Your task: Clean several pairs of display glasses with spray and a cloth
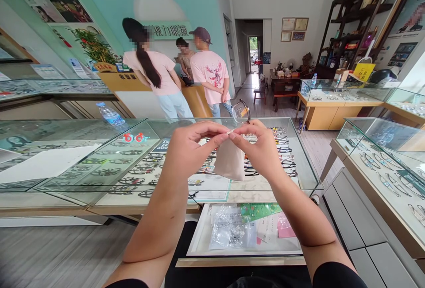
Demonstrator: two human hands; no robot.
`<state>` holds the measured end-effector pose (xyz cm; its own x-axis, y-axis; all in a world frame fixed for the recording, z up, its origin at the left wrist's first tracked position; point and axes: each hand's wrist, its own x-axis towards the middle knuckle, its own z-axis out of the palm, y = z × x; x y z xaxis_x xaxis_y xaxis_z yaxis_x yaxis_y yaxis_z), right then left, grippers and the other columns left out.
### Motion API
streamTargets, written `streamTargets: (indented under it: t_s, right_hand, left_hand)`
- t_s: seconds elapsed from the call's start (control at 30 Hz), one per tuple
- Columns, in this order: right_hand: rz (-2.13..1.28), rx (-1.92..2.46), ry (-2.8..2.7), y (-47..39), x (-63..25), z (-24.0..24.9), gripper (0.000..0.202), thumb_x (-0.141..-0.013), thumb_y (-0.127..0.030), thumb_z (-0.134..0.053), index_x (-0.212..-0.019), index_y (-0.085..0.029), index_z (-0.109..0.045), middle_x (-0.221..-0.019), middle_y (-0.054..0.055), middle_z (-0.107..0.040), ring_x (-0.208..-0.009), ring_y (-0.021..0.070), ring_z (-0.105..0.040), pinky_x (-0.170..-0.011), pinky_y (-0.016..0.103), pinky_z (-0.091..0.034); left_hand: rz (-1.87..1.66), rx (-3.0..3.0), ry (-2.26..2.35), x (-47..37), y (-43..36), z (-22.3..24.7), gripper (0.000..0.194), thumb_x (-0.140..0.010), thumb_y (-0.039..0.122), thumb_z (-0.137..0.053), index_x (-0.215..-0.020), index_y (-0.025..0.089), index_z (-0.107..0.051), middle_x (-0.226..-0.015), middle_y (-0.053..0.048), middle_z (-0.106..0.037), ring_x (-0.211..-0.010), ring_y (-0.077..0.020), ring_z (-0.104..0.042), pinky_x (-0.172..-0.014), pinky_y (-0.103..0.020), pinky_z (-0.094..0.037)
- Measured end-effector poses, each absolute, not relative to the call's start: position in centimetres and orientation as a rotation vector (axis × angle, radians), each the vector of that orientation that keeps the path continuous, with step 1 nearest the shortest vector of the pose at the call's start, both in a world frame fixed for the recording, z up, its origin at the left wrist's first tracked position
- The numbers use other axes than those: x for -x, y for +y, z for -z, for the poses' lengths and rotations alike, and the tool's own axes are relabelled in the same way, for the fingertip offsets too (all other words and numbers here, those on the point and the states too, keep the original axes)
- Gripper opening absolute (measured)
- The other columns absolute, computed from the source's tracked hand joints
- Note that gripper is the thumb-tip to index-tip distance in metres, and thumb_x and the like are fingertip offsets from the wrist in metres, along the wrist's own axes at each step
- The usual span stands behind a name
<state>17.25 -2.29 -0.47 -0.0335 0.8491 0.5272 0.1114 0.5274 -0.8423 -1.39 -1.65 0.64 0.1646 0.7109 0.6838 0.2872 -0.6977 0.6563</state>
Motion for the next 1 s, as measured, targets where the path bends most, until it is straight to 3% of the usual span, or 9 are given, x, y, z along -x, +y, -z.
streamTargets:
  t_s: [0.23, 0.37, 0.5, 0.73, 0.87, 1.0]
  right_hand:
    - [-0.676, 0.915, -1.346, -1.3, -17.8, 0.5, 0.014, -0.088, -0.039, -0.079, -0.084, -0.027, -0.084, -0.092, 0.001, -0.066, -0.092, 0.0206, -0.060, -0.098, 0.043, -0.048]
    - [-0.806, 0.940, -1.356, -0.4, -17.7, 0.8, 0.030, -0.084, -0.055, -0.081, -0.086, -0.026, -0.084, -0.098, 0.002, -0.063, -0.100, 0.0225, -0.062, -0.104, 0.044, -0.045]
    - [-0.963, 0.915, -1.439, -0.2, -17.2, 1.2, 0.047, -0.073, -0.071, -0.087, -0.074, -0.024, -0.078, -0.095, 0.001, -0.057, -0.095, 0.0224, -0.060, -0.102, 0.044, -0.042]
    - [-0.908, 0.800, -1.414, -0.5, -17.7, 1.1, 0.037, -0.074, -0.057, -0.092, -0.069, -0.025, -0.075, -0.096, 0.001, -0.058, -0.099, 0.0218, -0.057, -0.101, 0.042, -0.041]
    - [-0.850, 0.814, -1.419, -0.6, -18.4, 0.8, 0.027, -0.077, -0.050, -0.090, -0.074, -0.026, -0.077, -0.097, 0.001, -0.057, -0.097, 0.0213, -0.057, -0.098, 0.041, -0.042]
    - [-0.798, 0.815, -1.444, -0.5, -19.0, 0.6, 0.025, -0.079, -0.049, -0.089, -0.076, -0.027, -0.078, -0.096, 0.002, -0.058, -0.094, 0.0215, -0.057, -0.093, 0.041, -0.044]
  left_hand:
    - [-1.724, -1.721, 0.804, 2.1, -0.7, -1.0, 0.017, -0.083, 0.034, -0.088, -0.084, 0.019, -0.079, -0.071, 0.000, -0.075, -0.064, -0.0096, -0.063, -0.060, -0.018, -0.050]
    - [-1.790, -1.556, 0.705, 2.3, -0.7, -1.0, 0.031, -0.078, 0.045, -0.096, -0.085, 0.019, -0.080, -0.071, 0.001, -0.073, -0.062, -0.0077, -0.060, -0.059, -0.016, -0.047]
    - [-1.837, -1.485, 0.680, 2.2, -0.8, -0.9, 0.040, -0.074, 0.053, -0.099, -0.086, 0.020, -0.080, -0.075, 0.000, -0.075, -0.064, -0.0077, -0.061, -0.061, -0.016, -0.049]
    - [-1.950, -1.624, 0.750, 2.6, -0.6, -1.2, 0.039, -0.077, 0.055, -0.097, -0.086, 0.021, -0.080, -0.078, 0.000, -0.075, -0.069, -0.0087, -0.065, -0.065, -0.017, -0.051]
    - [-1.927, -1.659, 0.830, 3.1, 0.0, -1.3, 0.044, -0.070, 0.057, -0.100, -0.083, 0.020, -0.081, -0.072, 0.000, -0.072, -0.062, -0.0090, -0.060, -0.056, -0.019, -0.047]
    - [-1.834, -1.653, 0.854, 3.6, 0.6, -1.4, 0.045, -0.067, 0.056, -0.101, -0.088, 0.020, -0.085, -0.077, -0.003, -0.077, -0.069, -0.0115, -0.066, -0.060, -0.020, -0.053]
